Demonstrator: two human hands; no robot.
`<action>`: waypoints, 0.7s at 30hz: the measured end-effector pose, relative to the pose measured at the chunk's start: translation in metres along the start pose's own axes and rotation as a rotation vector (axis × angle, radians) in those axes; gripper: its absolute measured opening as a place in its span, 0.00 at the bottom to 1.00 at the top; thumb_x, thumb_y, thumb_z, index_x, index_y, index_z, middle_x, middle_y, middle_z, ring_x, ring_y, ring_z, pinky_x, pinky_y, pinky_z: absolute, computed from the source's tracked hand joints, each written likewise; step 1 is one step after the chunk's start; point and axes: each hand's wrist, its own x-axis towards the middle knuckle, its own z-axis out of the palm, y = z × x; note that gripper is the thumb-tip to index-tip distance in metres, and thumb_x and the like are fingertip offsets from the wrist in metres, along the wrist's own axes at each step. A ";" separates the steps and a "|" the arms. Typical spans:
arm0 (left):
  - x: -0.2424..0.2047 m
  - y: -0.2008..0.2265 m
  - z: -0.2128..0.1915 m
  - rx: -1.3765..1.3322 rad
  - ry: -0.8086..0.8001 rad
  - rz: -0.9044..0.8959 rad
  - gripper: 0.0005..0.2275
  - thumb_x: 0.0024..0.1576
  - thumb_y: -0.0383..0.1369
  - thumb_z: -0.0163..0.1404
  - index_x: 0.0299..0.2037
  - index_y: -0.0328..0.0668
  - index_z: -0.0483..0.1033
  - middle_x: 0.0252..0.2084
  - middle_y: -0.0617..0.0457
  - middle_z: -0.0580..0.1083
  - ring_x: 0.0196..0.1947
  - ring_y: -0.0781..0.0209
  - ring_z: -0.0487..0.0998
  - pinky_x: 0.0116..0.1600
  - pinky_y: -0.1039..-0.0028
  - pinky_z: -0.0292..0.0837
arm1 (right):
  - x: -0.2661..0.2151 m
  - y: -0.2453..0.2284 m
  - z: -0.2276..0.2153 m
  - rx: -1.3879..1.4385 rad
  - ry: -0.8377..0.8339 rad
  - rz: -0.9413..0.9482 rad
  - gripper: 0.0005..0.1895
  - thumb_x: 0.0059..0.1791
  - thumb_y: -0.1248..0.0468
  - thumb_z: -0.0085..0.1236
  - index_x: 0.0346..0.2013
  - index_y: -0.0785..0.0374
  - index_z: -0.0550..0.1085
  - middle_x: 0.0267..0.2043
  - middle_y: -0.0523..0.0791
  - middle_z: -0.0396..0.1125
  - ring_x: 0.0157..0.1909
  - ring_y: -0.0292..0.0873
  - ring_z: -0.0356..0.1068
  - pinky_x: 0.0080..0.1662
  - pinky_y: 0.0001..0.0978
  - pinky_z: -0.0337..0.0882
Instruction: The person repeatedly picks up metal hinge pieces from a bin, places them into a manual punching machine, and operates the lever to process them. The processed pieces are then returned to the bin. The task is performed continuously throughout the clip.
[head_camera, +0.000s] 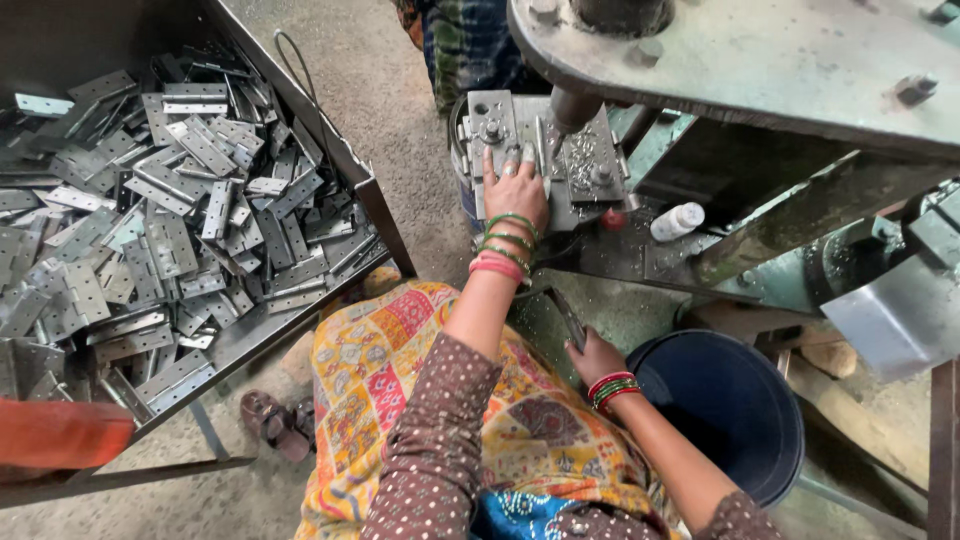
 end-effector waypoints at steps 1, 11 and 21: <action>0.002 -0.002 -0.004 -0.006 0.014 0.009 0.12 0.56 0.33 0.45 0.38 0.49 0.85 0.54 0.53 0.75 0.59 0.55 0.73 0.76 0.42 0.32 | 0.006 -0.007 -0.010 0.028 -0.010 -0.011 0.25 0.48 0.45 0.55 0.44 0.63 0.72 0.29 0.57 0.73 0.34 0.62 0.74 0.39 0.54 0.72; 0.030 -0.011 0.007 -0.009 -0.076 -0.026 0.13 0.58 0.31 0.43 0.39 0.47 0.85 0.52 0.54 0.76 0.62 0.53 0.71 0.76 0.44 0.29 | 0.005 -0.012 -0.037 -0.035 -0.100 0.070 0.25 0.49 0.44 0.57 0.39 0.66 0.72 0.29 0.58 0.73 0.34 0.62 0.76 0.39 0.53 0.74; 0.030 -0.012 -0.002 -0.007 -0.067 -0.001 0.13 0.58 0.32 0.43 0.38 0.49 0.85 0.54 0.54 0.75 0.63 0.55 0.71 0.76 0.43 0.28 | 0.008 -0.006 -0.019 -0.034 -0.082 0.042 0.25 0.50 0.43 0.55 0.40 0.64 0.71 0.30 0.58 0.72 0.35 0.63 0.74 0.40 0.55 0.71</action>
